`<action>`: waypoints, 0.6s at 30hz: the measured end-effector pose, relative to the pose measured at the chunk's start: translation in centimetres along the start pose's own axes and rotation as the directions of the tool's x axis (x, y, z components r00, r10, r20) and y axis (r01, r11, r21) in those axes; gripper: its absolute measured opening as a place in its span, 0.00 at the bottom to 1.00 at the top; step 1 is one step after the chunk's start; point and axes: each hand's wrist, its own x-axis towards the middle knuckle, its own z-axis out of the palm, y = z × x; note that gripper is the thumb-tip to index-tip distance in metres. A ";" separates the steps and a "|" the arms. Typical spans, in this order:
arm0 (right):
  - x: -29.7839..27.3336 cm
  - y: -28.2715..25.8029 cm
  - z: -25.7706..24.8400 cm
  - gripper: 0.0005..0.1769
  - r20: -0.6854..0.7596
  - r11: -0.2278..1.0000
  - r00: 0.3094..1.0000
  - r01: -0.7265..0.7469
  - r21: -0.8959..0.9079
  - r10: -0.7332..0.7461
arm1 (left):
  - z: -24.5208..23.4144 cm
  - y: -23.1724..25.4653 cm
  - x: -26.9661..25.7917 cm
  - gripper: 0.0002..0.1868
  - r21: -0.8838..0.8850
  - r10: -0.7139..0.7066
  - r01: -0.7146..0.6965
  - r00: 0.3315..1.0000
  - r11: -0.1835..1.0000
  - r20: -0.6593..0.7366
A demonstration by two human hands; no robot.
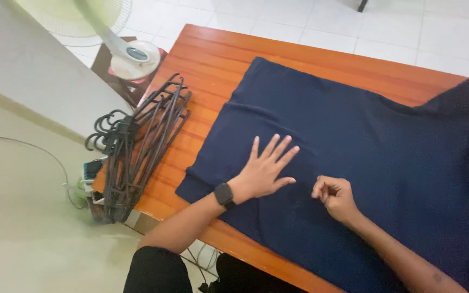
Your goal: The person smooths and folds a dark blue polo shirt on a wooden table. They repeatedly flatten the fabric, fold the sleeves inward, and fold the shirt in half. The shirt remains on the table at the end of the clip.
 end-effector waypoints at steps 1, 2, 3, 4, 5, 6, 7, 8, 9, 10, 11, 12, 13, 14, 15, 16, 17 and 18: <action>-0.3 -0.1 0.1 0.22 0.009 1.000 1.000 0.007 0.004 -0.007 | 0.5 0.1 -0.3 0.45 0.009 -0.008 0.008 1.000 1.000 -0.004; -0.7 -0.2 0.1 0.23 0.016 0.998 0.998 -0.053 -0.023 0.053 | 0.9 0.3 -0.5 0.45 -0.019 0.004 -0.003 0.999 1.000 0.037; -1.0 -0.2 0.1 0.25 0.021 0.992 0.993 -0.112 -0.050 0.114 | 1.5 0.4 -0.7 0.44 -0.047 0.016 -0.013 0.997 0.999 0.078; -1.0 -0.7 0.3 0.25 0.030 0.992 0.993 -0.114 -0.051 0.116 | 1.6 0.5 -0.8 0.44 -0.047 0.007 -0.004 0.997 0.999 0.076; -1.0 -1.2 0.5 0.25 0.033 0.990 0.993 -0.113 -0.078 0.116 | 1.8 0.5 -0.9 0.44 -0.041 0.014 -0.011 0.996 0.999 0.086; -0.7 -1.6 0.6 0.25 0.033 0.989 0.993 -0.107 -0.106 0.111 | 2.0 0.4 -0.8 0.44 -0.032 0.024 -0.021 0.995 0.999 0.093; -0.4 -1.9 0.6 0.25 0.041 0.989 0.993 -0.103 -0.109 0.108 | 1.7 0.5 -0.8 0.44 -0.030 0.018 -0.015 0.996 0.999 0.088; -0.5 -2.1 0.7 0.25 0.045 0.987 0.993 -0.102 -0.123 0.108 | 1.4 0.9 -0.9 0.44 -0.045 0.031 -0.027 0.995 0.999 0.097; -0.5 -2.3 0.7 0.25 0.049 0.985 0.993 -0.101 -0.137 0.108 | 1.2 1.3 -1.1 0.44 -0.060 0.044 -0.038 0.993 0.997 0.105; -0.3 -2.6 0.8 0.25 0.051 0.986 0.993 -0.098 -0.136 0.106 | 1.0 1.8 -1.1 0.44 -0.057 0.043 -0.037 0.994 0.998 0.104; 0.0 -2.8 0.8 0.24 0.063 0.983 0.993 -0.084 -0.161 0.095 | 0.7 2.4 -1.2 0.45 -0.081 0.070 -0.060 0.991 0.995 0.117; -0.1 -3.1 0.8 0.24 0.074 0.980 0.993 -0.077 -0.185 0.092 | 0.6 3.2 -1.3 0.46 -0.110 0.097 -0.082 0.986 0.990 0.133; -0.3 -3.3 0.8 0.24 0.074 0.979 0.993 -0.081 -0.185 0.096 | 0.9 3.9 -1.7 0.46 -0.113 0.096 -0.081 0.986 0.990 0.135; -0.4 -3.5 0.9 0.23 0.090 0.981 0.993 -0.057 -0.183 0.075 | 1.0 4.3 -2.0 0.47 -0.108 0.122 -0.109 0.984 0.988 0.127; -0.4 -3.7 0.9 0.22 0.107 0.983 0.993 -0.033 -0.181 0.053 | 1.2 4.8 -2.3 0.48 -0.103 0.149 -0.137 0.982 0.985 0.118; -0.5 -3.6 0.9 0.22 0.105 0.983 0.993 -0.036 -0.180 0.055 | 1.2 4.8 -2.2 0.48 -0.105 0.150 -0.138 0.981 0.985 0.121; -0.5 -3.5 1.0 0.23 0.112 0.982 0.993 -0.014 -0.189 0.036 | 1.2 4.9 -2.2 0.46 -0.094 0.160 -0.148 0.979 0.984 0.126; -0.5 -3.4 1.0 0.24 0.120 0.980 0.993 0.009 -0.198 0.015 | 1.2 4.8 -2.1 0.45 -0.083 0.170 -0.160 0.977 0.984 0.129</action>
